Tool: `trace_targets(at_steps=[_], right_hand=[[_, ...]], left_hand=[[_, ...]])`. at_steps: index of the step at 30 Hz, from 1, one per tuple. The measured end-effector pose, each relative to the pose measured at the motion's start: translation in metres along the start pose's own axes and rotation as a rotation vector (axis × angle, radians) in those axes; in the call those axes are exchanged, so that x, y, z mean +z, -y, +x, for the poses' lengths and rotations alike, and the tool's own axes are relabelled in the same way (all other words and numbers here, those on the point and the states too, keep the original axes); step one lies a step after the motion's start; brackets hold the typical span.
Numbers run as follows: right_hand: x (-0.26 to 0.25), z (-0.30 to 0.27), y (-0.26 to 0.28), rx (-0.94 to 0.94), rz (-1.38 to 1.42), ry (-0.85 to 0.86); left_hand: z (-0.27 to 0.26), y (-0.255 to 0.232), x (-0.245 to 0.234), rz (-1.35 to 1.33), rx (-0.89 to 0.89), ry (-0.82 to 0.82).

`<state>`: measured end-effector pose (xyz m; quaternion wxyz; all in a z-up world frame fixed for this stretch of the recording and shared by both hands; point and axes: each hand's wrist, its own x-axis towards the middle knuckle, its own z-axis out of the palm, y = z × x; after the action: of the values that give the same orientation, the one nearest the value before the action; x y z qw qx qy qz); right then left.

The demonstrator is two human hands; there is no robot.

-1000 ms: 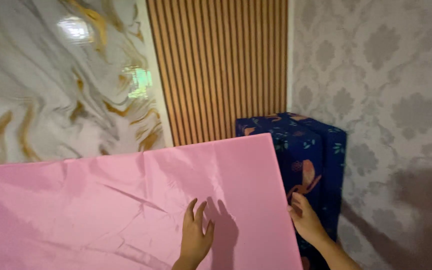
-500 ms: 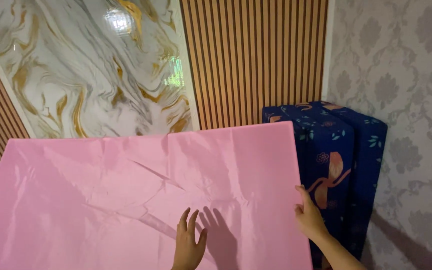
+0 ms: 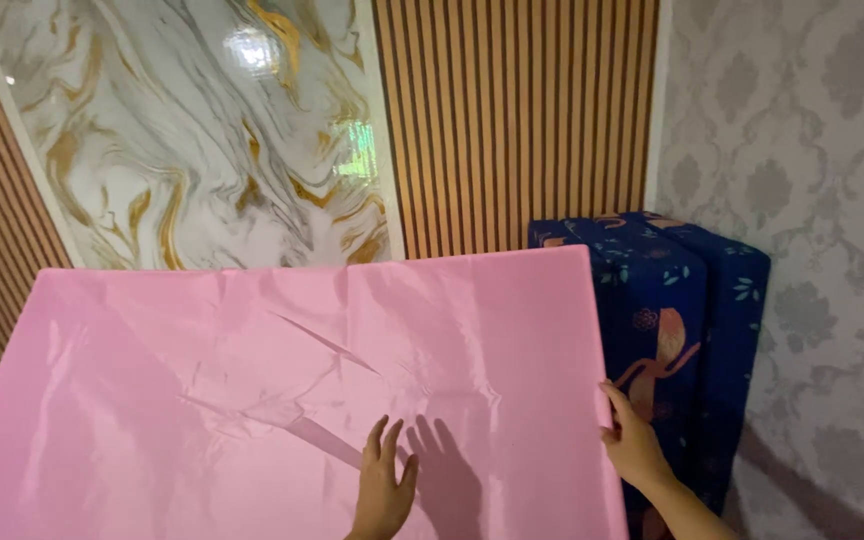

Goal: The recorder is assembling a pink fabric play tent, smoothing the cover over the frame.

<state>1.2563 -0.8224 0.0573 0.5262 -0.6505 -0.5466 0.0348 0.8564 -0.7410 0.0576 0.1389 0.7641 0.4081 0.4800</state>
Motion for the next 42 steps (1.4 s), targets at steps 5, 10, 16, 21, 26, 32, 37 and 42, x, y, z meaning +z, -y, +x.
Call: trace_targets(at_steps=[5, 10, 16, 21, 26, 32, 37, 42], right_hand=[[0.001, 0.000, 0.007, 0.091, 0.025, 0.023], [0.002, 0.003, 0.013, 0.148, -0.002, 0.029], [0.002, 0.002, 0.017, 0.093, -0.074, -0.016], [0.002, -0.006, 0.044, 0.275, -0.124, 0.023], [0.014, 0.002, 0.009, 0.120, -0.013, -0.038], [0.021, 0.007, 0.040, 0.062, 0.047, -0.012], [0.032, 0.014, 0.090, 0.048, 0.107, 0.025], [0.046, 0.032, 0.135, -0.024, 0.171, 0.023]], left_hand=[[-0.010, 0.014, -0.001, -0.017, -0.004, 0.016], [-0.010, 0.020, -0.012, 0.023, -0.026, 0.016], [0.004, 0.018, -0.022, 0.043, 0.050, -0.031], [0.004, 0.012, -0.025, 0.026, -0.021, 0.000], [-0.003, 0.025, -0.013, 0.023, -0.092, 0.031], [-0.007, 0.058, -0.006, 0.010, -0.075, -0.017], [-0.003, 0.080, -0.017, 0.077, -0.127, -0.042], [-0.003, 0.109, -0.017, 0.096, -0.105, -0.104]])
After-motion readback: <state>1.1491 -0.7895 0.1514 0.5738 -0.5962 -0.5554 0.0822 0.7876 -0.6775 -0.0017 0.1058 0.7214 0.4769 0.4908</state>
